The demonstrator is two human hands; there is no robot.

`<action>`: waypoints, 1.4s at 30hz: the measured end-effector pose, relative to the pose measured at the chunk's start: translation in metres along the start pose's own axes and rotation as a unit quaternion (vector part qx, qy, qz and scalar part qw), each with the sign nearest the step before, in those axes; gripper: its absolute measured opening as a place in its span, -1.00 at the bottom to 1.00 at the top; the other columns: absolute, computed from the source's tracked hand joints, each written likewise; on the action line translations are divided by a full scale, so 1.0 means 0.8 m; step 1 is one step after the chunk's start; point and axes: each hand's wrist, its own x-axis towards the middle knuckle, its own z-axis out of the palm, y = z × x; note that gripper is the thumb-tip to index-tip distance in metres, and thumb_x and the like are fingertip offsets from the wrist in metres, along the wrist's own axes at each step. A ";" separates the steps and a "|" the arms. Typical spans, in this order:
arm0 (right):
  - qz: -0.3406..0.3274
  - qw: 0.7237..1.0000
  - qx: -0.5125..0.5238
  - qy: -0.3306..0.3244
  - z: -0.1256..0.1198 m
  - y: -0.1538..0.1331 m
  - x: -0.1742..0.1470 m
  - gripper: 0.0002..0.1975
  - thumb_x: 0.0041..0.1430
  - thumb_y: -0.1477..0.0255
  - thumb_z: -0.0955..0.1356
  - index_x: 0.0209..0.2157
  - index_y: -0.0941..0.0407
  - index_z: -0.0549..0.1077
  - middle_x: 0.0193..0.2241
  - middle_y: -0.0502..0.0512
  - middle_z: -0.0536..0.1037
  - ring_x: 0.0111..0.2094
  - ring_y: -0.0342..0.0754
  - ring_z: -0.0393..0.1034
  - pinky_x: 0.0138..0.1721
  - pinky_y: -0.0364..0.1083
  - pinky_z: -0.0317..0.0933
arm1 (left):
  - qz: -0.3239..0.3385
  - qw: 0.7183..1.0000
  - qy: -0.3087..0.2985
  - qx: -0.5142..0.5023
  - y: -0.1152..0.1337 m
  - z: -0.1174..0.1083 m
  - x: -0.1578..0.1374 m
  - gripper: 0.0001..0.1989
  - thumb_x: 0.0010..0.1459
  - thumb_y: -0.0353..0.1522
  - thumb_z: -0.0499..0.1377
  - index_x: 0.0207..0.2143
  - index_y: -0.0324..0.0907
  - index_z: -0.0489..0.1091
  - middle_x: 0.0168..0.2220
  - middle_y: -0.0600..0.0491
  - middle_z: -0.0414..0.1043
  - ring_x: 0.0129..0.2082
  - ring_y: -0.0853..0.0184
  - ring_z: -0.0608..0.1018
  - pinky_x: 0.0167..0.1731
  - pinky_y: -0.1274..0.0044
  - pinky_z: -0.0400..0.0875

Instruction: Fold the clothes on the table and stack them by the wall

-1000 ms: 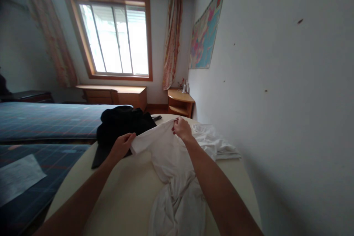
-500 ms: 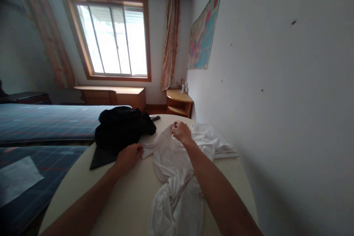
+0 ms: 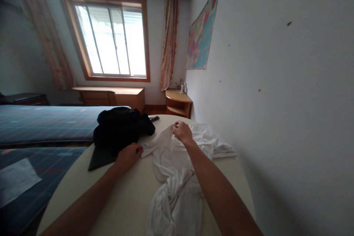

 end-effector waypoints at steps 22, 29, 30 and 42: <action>0.011 0.999 0.042 -0.003 0.005 0.006 0.016 -0.80 0.23 0.40 0.31 -0.18 0.17 0.49 -0.47 0.06 0.62 -0.57 -0.17 0.49 -0.45 -0.24 0.29 | -0.103 0.937 0.177 -0.283 0.001 -0.023 0.016 -0.80 0.18 -0.23 0.08 -0.27 -0.15 0.38 -0.48 0.07 0.51 -0.48 0.32 0.54 -0.48 0.58 0.30; -0.080 0.989 0.122 -0.005 0.025 -0.011 0.054 -0.64 0.33 0.49 0.20 0.14 0.16 0.30 0.06 0.18 0.50 0.03 -0.18 0.43 -0.04 -0.23 0.30 | -0.115 0.848 0.237 -0.460 0.000 -0.036 0.043 -0.68 0.20 -0.15 0.06 -0.17 -0.21 0.32 -0.24 -0.09 0.57 -0.36 0.27 0.62 -0.60 0.61 0.38; -0.100 0.986 0.131 -0.014 0.027 -0.011 0.055 -0.58 0.32 0.51 0.22 0.20 0.14 0.24 0.13 0.18 0.44 0.10 -0.19 0.37 0.02 -0.22 0.26 | -0.115 0.842 0.242 -0.469 0.001 -0.040 0.048 -0.69 0.21 -0.16 0.07 -0.15 -0.21 0.31 -0.20 -0.11 0.57 -0.30 0.25 0.63 -0.58 0.61 0.41; -0.159 0.977 -0.049 -0.135 0.015 0.048 -0.046 -0.67 0.24 0.50 0.29 0.04 0.12 0.42 -0.12 0.17 0.59 -0.09 -0.03 0.48 -0.05 -0.10 0.24 | 0.022 0.944 0.183 -0.274 0.041 0.003 0.015 -0.57 0.14 -0.40 0.14 0.09 -0.19 0.27 0.08 -0.12 0.37 -0.04 0.25 0.51 -0.09 0.45 0.44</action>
